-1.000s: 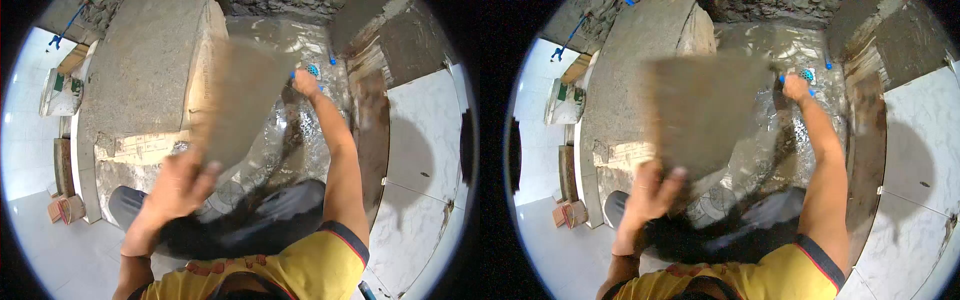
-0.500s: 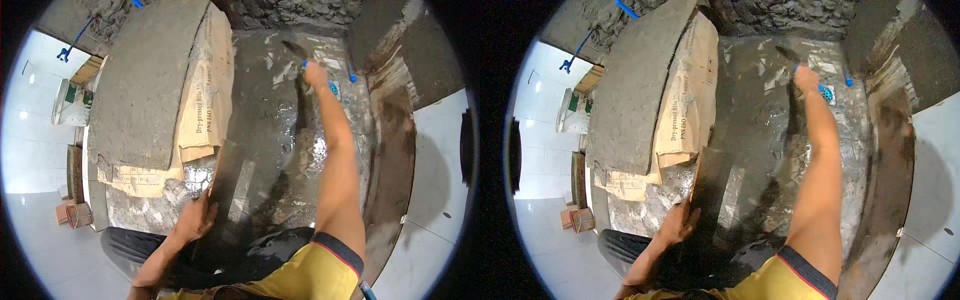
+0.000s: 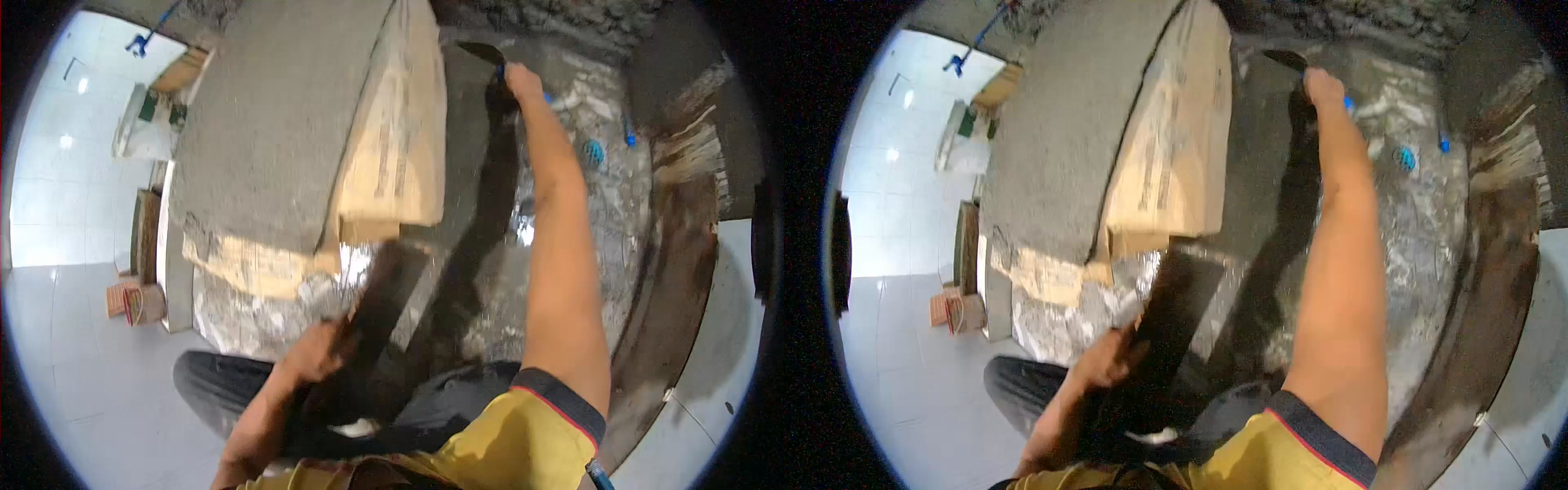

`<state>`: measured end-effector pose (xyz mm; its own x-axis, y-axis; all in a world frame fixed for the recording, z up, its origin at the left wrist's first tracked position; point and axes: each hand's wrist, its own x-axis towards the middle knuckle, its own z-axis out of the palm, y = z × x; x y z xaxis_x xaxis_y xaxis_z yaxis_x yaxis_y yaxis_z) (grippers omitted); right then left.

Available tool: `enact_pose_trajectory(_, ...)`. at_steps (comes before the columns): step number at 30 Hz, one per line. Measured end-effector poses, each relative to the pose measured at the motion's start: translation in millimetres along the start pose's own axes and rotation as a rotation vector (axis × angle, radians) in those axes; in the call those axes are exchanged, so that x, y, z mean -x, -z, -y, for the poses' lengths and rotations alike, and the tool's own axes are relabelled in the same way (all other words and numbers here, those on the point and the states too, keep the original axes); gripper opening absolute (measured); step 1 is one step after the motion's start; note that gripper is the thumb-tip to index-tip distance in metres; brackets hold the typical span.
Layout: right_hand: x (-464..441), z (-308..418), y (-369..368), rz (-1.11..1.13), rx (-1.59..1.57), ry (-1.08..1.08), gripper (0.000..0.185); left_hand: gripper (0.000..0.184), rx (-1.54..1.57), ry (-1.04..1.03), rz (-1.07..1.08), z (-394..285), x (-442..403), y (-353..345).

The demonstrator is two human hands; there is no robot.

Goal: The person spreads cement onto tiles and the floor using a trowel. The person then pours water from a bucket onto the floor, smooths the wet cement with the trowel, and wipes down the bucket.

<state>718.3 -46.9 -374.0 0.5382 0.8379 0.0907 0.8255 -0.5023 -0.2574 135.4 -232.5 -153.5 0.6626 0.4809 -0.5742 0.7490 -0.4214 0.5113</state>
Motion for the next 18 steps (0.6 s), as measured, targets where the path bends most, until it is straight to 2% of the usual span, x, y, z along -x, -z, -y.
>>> enact_pose_trajectory(2,18.5,15.6,0.5,0.176,0.070,0.140,0.022,0.038,0.118,0.125,0.000,5.4,-3.4,1.5)
enact_pose_trajectory(3,31.2,17.9,-6.4,0.254,0.133,0.201,0.028,0.027,0.172,-0.043,-0.091,16.9,-2.5,-1.1)
enact_pose_trajectory(4,43.9,18.8,-7.8,0.314,0.198,0.259,0.036,0.029,0.219,0.110,-0.149,10.5,-11.0,-4.6)
enact_pose_trajectory(7,121.7,6.5,4.3,0.337,0.136,0.392,0.045,0.029,0.520,-0.019,-0.291,29.4,-34.5,-19.4)
enact_pose_trajectory(10,220.8,3.4,41.3,0.183,-0.085,0.476,0.053,0.032,0.456,0.127,-0.260,40.3,-57.3,-20.2)
enact_pose_trajectory(13,279.6,3.7,62.2,0.322,-0.039,0.362,0.053,0.036,0.577,0.056,-0.307,61.1,-74.1,-28.4)
enact_pose_trajectory(14,287.6,4.3,68.9,0.365,-0.023,0.330,0.053,0.040,0.616,0.141,-0.263,103.1,-86.7,-44.1)
enact_pose_trajectory(17,292.3,-16.1,86.1,0.229,-0.073,0.133,0.049,0.042,0.658,0.010,-0.354,92.3,-96.3,-58.0)
enact_pose_trajectory(18,282.2,-30.9,84.8,0.145,-0.066,0.055,0.048,0.042,0.535,-0.003,-0.403,95.2,-98.9,-63.8)
